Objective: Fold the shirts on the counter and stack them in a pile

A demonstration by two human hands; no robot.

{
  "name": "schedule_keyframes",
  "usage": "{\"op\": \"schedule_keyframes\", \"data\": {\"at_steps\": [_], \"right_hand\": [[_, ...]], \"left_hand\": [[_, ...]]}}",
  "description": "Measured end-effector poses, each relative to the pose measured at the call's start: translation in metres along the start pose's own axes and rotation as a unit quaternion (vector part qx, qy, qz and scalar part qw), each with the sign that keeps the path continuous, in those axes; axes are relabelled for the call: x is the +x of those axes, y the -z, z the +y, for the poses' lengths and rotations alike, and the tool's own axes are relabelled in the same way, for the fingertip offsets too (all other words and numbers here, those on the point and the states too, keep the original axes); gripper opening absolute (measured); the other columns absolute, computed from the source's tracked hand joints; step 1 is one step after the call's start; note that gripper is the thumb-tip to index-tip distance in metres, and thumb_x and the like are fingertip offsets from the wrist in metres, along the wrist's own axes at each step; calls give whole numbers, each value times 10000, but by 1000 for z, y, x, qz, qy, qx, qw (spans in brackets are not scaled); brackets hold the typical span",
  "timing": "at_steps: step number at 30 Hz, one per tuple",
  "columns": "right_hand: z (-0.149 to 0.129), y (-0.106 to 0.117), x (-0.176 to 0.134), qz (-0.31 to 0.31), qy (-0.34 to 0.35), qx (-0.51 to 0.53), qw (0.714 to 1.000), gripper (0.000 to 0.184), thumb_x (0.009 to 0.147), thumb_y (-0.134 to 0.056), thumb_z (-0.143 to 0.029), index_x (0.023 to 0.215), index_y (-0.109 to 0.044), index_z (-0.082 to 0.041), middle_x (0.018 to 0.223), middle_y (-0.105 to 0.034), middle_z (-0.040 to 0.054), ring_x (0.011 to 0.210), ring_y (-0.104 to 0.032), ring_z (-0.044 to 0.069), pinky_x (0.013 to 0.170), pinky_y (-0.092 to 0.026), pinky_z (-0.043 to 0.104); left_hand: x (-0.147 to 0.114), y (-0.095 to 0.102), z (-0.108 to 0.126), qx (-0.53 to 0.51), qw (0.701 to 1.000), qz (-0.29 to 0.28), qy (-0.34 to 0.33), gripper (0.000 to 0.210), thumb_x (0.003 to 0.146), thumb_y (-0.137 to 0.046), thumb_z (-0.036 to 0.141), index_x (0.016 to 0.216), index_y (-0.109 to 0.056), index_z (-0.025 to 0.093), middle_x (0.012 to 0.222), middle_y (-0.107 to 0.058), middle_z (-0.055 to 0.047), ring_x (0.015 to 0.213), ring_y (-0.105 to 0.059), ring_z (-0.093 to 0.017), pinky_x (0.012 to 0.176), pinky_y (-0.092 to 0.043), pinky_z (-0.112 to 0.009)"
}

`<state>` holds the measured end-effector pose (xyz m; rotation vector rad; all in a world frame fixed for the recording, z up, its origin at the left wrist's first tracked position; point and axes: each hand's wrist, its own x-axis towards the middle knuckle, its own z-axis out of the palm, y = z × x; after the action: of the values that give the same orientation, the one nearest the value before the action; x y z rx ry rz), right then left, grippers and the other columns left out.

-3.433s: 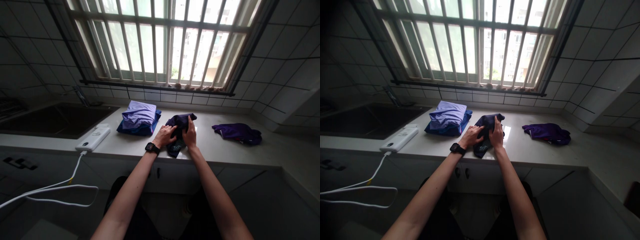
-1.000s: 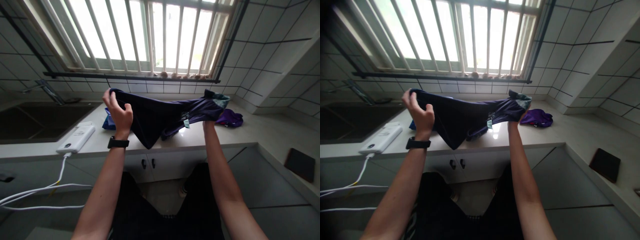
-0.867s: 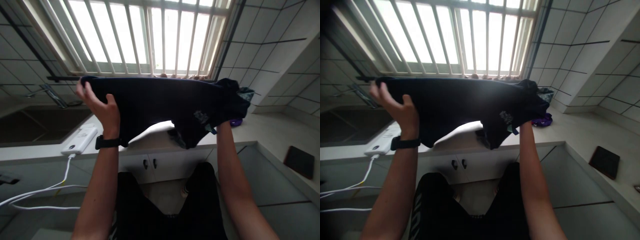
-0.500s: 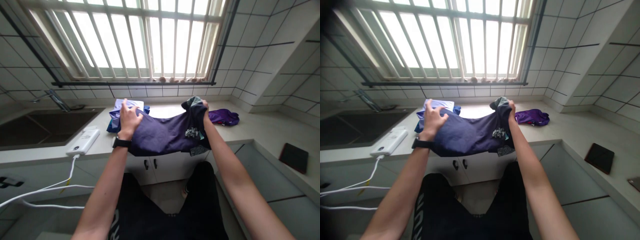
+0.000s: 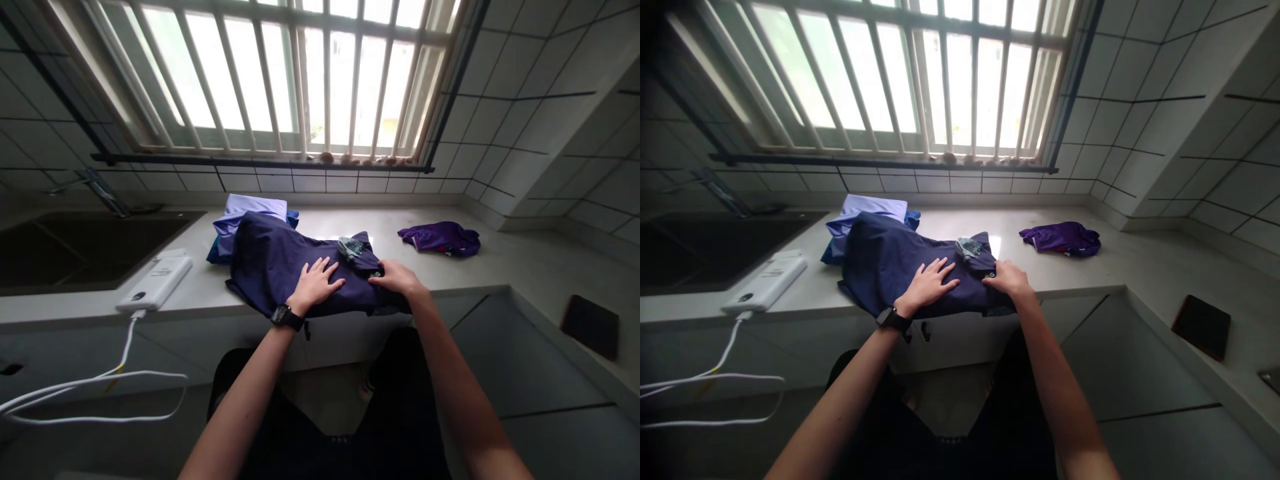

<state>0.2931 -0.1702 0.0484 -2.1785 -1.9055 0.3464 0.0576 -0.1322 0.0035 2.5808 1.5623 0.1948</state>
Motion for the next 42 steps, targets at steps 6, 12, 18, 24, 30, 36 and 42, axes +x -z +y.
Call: {"op": "schedule_keyframes", "data": {"at_steps": [6,12,18,24,30,36,42], "right_hand": [[0,5,12,28,8,-27,999,273,953,-588,-254,1150,-775,-223,1247,-760,112,1160,-693,256,934,-511,284],[-7,16,29,109,58,69,990,382,957,-432,-146,1200,-716,-224,1104,-783,115,1058,-704,271,875,-507,292],[-50,33,30,57,175,201,962,324,941,-450,-184,1130,-713,-189,870,-739,37,836,-652,199,781,-497,269],[-53,79,11,-115,269,237,926,399,858,-726,-429,1181,-734,-196,964,-773,28,860,-681,191,746,-520,255],[-38,81,23,-246,204,77,945,182,660,-880,-277,792,-788,-192,825,-790,26,807,-728,240,671,-524,258],[-27,70,44,50,79,-8,996,137,851,-716,-225,945,-812,-196,964,-803,110,937,-741,273,763,-517,288],[-10,85,27,114,118,77,983,258,836,-679,-133,1042,-814,-209,1040,-810,91,1004,-738,268,878,-541,310]], "left_hand": [[-29,8,27,17,999,31,34,635,1015,-465,578,1521,-555,204,1641,-461,-174,1508,-433,-376,1197,-396,-561],[-57,36,37,14,1000,19,2,403,980,-575,464,1240,-697,181,1198,-747,-192,1160,-689,-368,957,-553,-463],[-13,75,28,-28,988,135,-66,531,876,-741,293,1378,-595,201,1424,-628,-166,1290,-613,-325,1020,-514,-398],[-9,116,12,-176,950,258,-12,231,1008,-442,225,1030,-672,212,903,-742,-52,880,-699,-217,816,-511,-302],[-10,155,-9,-143,924,347,71,201,976,-488,292,960,-674,218,925,-729,-56,942,-683,-238,869,-510,-318],[1,155,-38,-37,942,308,131,216,897,-542,243,958,-746,207,1110,-715,-132,1075,-674,-298,970,-518,-378],[-27,153,-46,-27,941,309,135,256,912,-499,236,980,-745,220,1083,-757,-117,1055,-697,-301,946,-533,-375]]}}
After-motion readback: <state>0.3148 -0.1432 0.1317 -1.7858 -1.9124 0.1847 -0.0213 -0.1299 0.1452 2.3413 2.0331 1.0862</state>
